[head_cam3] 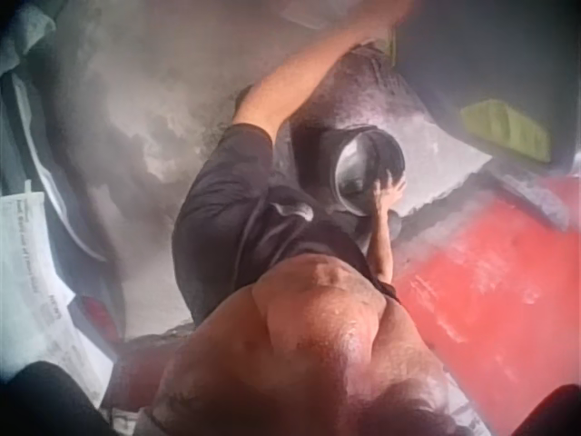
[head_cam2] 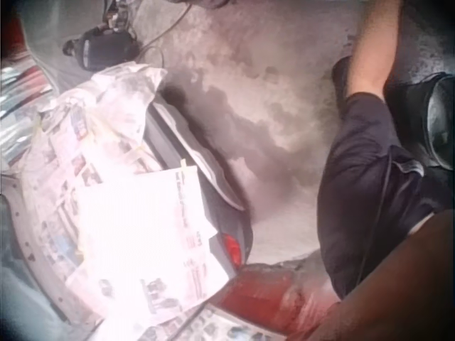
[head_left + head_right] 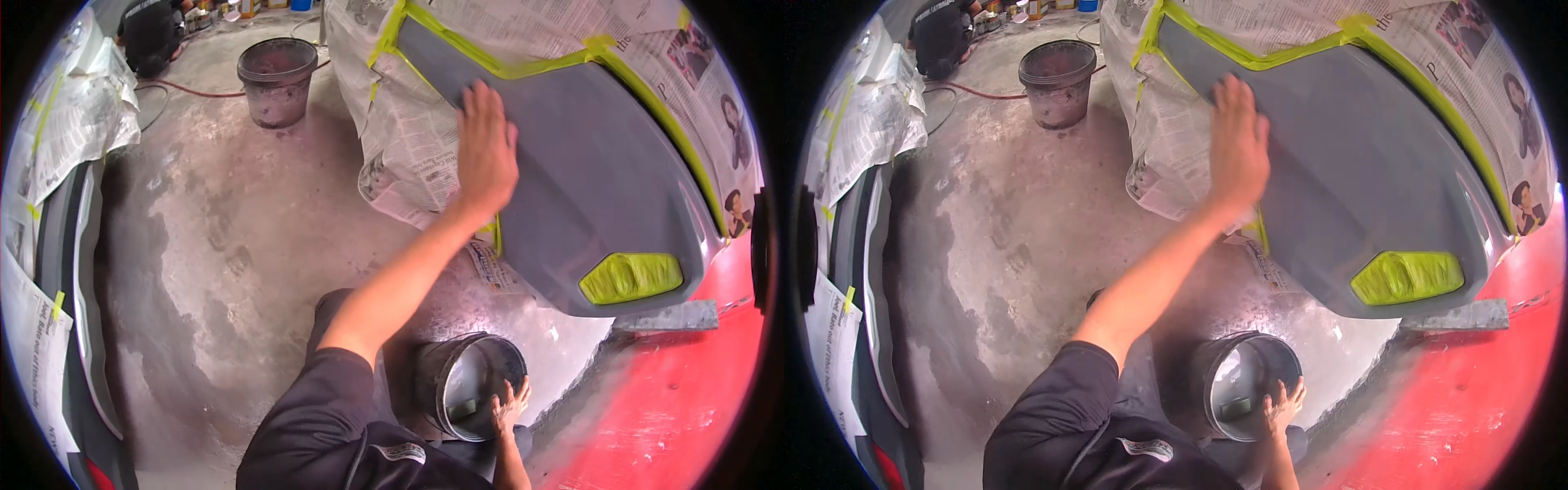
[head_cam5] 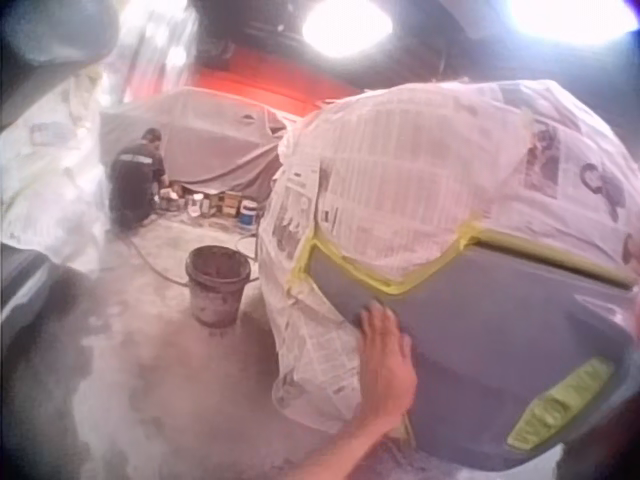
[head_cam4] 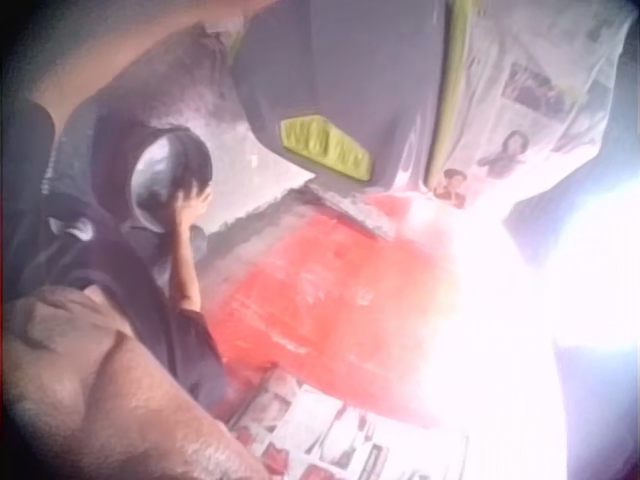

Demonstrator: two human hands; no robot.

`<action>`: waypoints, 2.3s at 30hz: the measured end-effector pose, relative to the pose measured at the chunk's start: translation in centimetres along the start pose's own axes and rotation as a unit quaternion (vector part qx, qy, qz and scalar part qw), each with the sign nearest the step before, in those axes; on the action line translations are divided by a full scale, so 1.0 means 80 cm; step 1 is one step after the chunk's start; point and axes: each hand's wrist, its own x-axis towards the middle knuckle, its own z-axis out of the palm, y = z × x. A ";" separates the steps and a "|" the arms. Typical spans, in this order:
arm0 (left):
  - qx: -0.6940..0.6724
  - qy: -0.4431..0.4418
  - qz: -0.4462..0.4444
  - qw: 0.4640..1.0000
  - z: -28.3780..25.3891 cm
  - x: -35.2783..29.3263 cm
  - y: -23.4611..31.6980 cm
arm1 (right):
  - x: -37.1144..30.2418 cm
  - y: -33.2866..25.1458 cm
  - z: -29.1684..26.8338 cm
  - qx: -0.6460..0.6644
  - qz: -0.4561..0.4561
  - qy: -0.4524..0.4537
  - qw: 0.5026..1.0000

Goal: The person sands a gray car body panel by hand, uses a sponge with water from a bucket to wipe the surface, and removes masking tape and newspaper from the edges.

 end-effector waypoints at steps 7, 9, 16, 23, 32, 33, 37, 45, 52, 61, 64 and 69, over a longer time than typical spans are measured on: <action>-0.078 0.033 -0.107 0.991 0.010 0.018 -0.019 | -0.002 -0.003 0.000 -0.004 0.007 -0.006 1.000; -0.089 0.046 -0.088 0.991 0.006 0.009 -0.021 | -0.002 -0.002 0.000 -0.015 -0.008 0.005 1.000; -0.110 0.028 -0.200 0.973 -0.026 0.111 -0.098 | -0.003 -0.006 -0.001 -0.012 -0.018 -0.023 0.999; -0.091 0.048 -0.200 0.974 -0.027 0.135 -0.129 | -0.007 0.000 0.000 -0.028 -0.015 -0.044 0.999; -0.244 0.084 -0.189 0.947 -0.127 0.025 -0.097 | 0.003 0.030 0.001 -0.037 -0.002 -0.085 0.996; -0.269 0.047 -0.211 0.939 -0.134 -0.019 -0.079 | 0.008 0.021 -0.006 -0.008 0.017 -0.094 0.995; -0.401 -0.136 -0.375 0.825 -0.145 -0.186 -0.029 | 0.073 -0.178 -0.099 0.198 -0.043 0.003 0.979; -0.398 -0.266 -0.286 0.830 -0.199 -0.246 -0.001 | 0.210 -0.370 -0.177 0.597 0.048 -0.057 0.799; -0.114 -0.354 0.109 0.922 -0.224 -0.192 -0.009 | 0.253 -0.409 -0.191 0.611 0.037 -0.229 0.757; -0.121 -0.258 0.118 0.951 -0.183 -0.209 0.005 | 0.272 -0.411 -0.224 0.578 0.012 -0.188 0.794; -0.197 -0.231 -0.102 0.947 -0.171 -0.209 0.009 | 0.254 -0.400 -0.228 0.565 0.033 -0.137 0.813; -0.320 0.065 -0.222 0.919 -0.119 -0.073 -0.010 | 0.205 -0.251 -0.184 0.387 -0.010 -0.037 0.921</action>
